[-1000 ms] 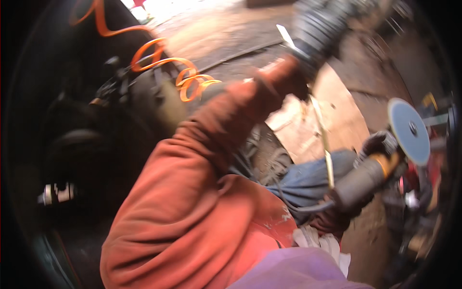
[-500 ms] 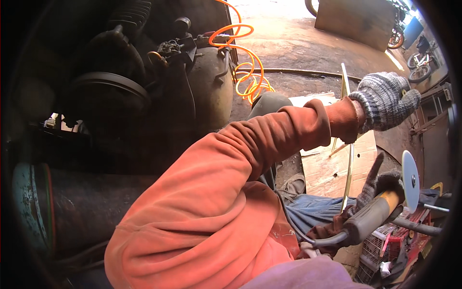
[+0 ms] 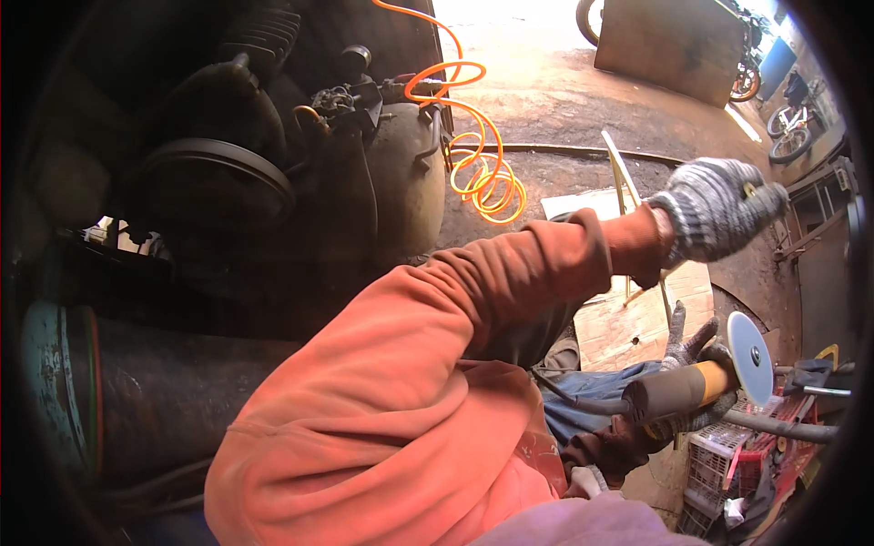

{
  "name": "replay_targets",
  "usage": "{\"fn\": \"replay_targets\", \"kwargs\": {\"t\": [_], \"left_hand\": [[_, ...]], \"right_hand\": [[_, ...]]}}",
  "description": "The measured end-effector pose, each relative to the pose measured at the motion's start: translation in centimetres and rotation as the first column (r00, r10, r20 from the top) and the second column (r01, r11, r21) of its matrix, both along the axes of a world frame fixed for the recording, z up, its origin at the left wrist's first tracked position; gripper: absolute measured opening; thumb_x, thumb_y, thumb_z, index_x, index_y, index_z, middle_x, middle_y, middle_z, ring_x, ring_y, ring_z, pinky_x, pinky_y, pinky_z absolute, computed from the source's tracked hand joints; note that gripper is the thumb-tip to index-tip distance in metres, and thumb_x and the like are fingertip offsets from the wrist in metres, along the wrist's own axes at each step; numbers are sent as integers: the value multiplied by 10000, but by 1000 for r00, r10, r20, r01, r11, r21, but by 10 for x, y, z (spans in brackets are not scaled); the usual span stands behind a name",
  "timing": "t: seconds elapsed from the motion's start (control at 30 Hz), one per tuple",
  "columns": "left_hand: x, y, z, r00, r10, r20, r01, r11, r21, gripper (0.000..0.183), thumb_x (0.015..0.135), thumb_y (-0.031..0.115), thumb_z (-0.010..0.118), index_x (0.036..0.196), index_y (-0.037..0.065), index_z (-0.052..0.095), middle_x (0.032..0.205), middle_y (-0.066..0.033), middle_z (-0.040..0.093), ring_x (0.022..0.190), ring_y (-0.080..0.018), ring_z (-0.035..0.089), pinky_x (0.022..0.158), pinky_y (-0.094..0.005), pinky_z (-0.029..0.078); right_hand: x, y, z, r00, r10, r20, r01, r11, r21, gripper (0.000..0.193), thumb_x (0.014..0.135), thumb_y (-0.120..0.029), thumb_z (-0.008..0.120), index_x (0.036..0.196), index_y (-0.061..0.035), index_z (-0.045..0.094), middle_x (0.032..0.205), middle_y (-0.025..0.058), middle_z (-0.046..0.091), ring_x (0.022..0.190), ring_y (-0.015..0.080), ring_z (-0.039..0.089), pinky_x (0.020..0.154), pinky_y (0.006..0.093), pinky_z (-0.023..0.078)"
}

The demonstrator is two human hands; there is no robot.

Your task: The person uses an angle grinder to smooth the ends and joints of a gold-colored metal frame while sitting on the floor, holding the frame with one gloved hand and the grinder with the other.

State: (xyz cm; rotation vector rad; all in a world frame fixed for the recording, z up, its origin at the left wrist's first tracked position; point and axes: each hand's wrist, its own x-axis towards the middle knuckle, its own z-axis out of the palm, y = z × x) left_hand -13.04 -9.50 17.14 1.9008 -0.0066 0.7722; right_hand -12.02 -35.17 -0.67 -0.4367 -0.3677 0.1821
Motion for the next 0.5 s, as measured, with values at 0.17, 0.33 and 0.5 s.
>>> {"fn": "replay_targets", "kwargs": {"t": [0.17, 0.33, 0.5], "left_hand": [[-11, 17, -28, 993, -69, 99, 31, 938, 344, 312, 979, 344, 497, 1023, 78, 654, 858, -201, 661, 824, -400, 652, 722, -471, 519], [-67, 20, -34, 976, -215, -24, 217, 974, 68, 326, 926, 362, 641, 1109, 96, 684, 961, -143, 688, 851, -321, 669, 757, -403, 535], [-109, 14, -32, 957, -244, -159, 241, 970, -39, 406, 913, 354, 701, 1155, 32, 649, 922, -138, 687, 844, -247, 662, 764, -336, 529]], "right_hand": [[3, -4, 4, 999, 21, 37, -21, 1000, 12, 510, 942, -400, 496, 1321, -59, 478, 1178, 142, 572, 1235, 401, 376, 1059, 615, 114], [2, 3, 4, 995, 86, 44, -90, 993, 81, 546, 942, -414, 485, 1357, -60, 472, 1219, 157, 578, 1300, 438, 355, 1102, 654, 60], [13, -2, 3, 971, 224, 76, -235, 953, 192, 582, 941, -428, 473, 1393, -61, 466, 1261, 173, 585, 1366, 474, 334, 1145, 694, 7]]}}
